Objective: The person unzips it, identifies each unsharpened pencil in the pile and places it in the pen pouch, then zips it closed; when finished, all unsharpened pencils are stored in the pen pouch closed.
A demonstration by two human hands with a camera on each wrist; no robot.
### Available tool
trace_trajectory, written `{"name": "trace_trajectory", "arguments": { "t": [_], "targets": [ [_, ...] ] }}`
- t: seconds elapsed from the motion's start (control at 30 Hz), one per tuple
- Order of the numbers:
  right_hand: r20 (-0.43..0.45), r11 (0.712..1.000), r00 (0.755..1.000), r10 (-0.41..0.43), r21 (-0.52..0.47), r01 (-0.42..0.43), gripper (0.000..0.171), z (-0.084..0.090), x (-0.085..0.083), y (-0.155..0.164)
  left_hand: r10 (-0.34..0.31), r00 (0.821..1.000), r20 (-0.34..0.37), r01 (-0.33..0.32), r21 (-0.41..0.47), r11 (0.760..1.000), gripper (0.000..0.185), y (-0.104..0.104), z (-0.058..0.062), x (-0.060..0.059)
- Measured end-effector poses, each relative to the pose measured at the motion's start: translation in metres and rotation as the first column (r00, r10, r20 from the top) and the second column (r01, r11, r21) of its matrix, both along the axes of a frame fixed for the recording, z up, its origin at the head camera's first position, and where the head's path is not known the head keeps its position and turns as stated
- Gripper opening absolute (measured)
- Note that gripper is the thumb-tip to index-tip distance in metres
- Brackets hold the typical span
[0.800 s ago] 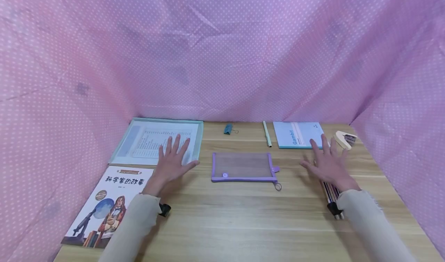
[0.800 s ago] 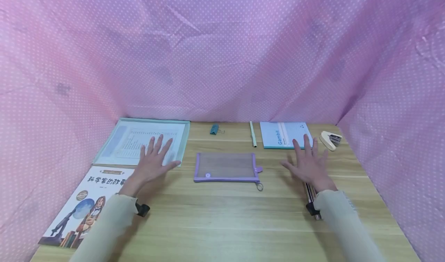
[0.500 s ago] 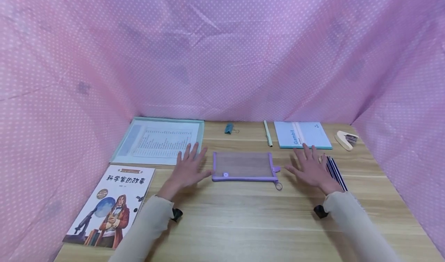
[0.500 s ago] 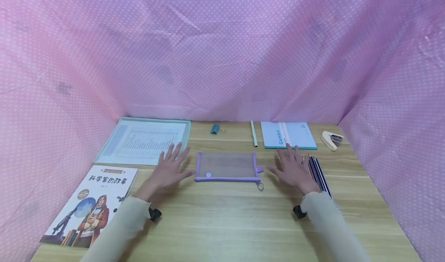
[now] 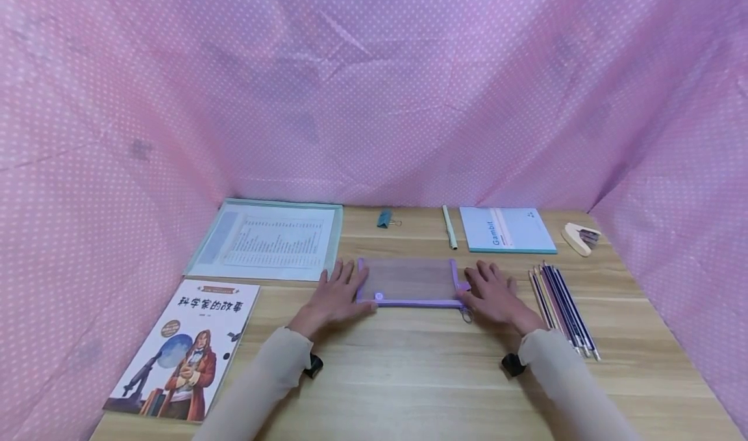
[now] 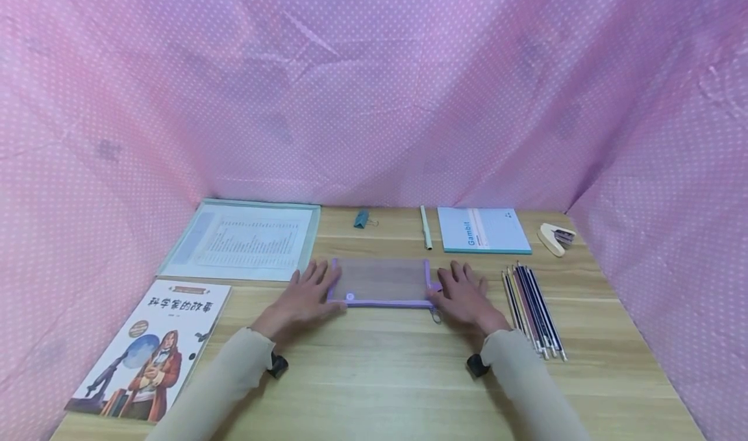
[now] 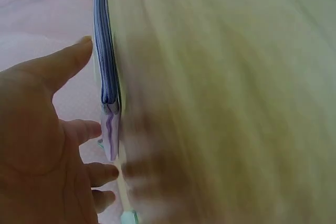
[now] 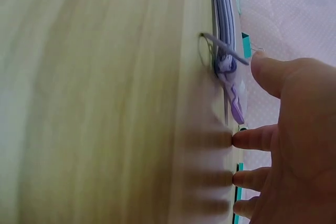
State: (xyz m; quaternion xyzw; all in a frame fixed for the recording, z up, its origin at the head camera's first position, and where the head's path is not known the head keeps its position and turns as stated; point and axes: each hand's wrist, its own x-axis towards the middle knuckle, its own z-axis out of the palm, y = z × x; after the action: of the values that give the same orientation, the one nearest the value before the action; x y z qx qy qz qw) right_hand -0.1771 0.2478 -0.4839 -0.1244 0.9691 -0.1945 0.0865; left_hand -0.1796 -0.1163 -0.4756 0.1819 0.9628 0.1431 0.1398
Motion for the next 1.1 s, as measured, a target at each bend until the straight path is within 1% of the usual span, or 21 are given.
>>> {"name": "trace_trajectory", "arguments": {
  "t": [0.07,0.27,0.33,0.5,0.63,0.73,0.83,0.9,0.93,1.0,1.07,1.1],
  "targets": [
    [-0.010,1.000,1.000,0.003,-0.016,-0.004,0.071,0.000,0.000,-0.002,-0.007,1.000,0.004,0.007,-0.005,1.000,0.086,0.001,0.000,0.000],
    [-0.026,0.998,0.999,0.021,-0.058,-0.023,0.066,0.000,0.001,-0.007,-0.016,1.000,-0.012,0.015,-0.024,1.000,0.080,0.003,-0.001,-0.001],
    [-0.020,0.998,1.000,0.022,-0.066,-0.023,0.066,0.000,0.001,-0.008,-0.015,1.000,-0.012,0.015,-0.039,0.999,0.080,0.004,-0.001,-0.001],
    [-0.002,0.994,0.999,0.033,-0.103,-0.033,0.065,-0.001,0.001,-0.009,-0.011,1.000,-0.017,0.010,-0.035,0.999,0.079,0.006,0.000,-0.001],
    [0.005,0.991,0.999,0.039,-0.128,-0.038,0.067,-0.001,0.000,-0.010,-0.006,1.000,-0.016,0.005,-0.032,0.999,0.079,0.006,0.000,-0.001],
    [-0.013,0.986,0.999,0.047,-0.159,-0.049,0.068,0.002,0.000,-0.012,-0.007,1.000,-0.019,0.006,-0.037,0.999,0.079,0.006,-0.001,-0.001],
    [0.003,0.966,0.999,0.042,-0.257,-0.040,0.061,0.007,-0.001,-0.015,-0.008,1.000,-0.025,0.007,-0.045,0.999,0.079,0.006,-0.002,-0.001],
    [0.054,0.938,0.998,0.029,-0.347,-0.009,0.058,0.010,-0.003,-0.017,-0.007,1.000,-0.028,0.006,-0.047,0.999,0.079,0.006,-0.002,-0.001],
    [0.098,0.919,0.995,0.019,-0.393,0.021,0.057,0.011,-0.004,-0.018,-0.006,1.000,-0.028,0.005,-0.045,0.999,0.079,0.007,-0.002,-0.001],
    [0.177,0.889,0.984,-0.012,-0.448,0.092,0.057,0.013,-0.005,-0.018,-0.005,1.000,-0.026,0.004,-0.040,0.999,0.078,0.007,-0.002,-0.001],
    [0.240,0.869,0.970,-0.043,-0.470,0.155,0.056,0.012,-0.007,-0.018,-0.004,1.000,-0.021,0.003,-0.030,1.000,0.078,0.007,-0.002,-0.001],
    [0.252,0.865,0.967,-0.047,-0.473,0.166,0.056,0.011,-0.007,-0.017,-0.005,1.000,-0.019,0.004,-0.026,1.000,0.079,0.007,-0.002,-0.002]
  ]
}}
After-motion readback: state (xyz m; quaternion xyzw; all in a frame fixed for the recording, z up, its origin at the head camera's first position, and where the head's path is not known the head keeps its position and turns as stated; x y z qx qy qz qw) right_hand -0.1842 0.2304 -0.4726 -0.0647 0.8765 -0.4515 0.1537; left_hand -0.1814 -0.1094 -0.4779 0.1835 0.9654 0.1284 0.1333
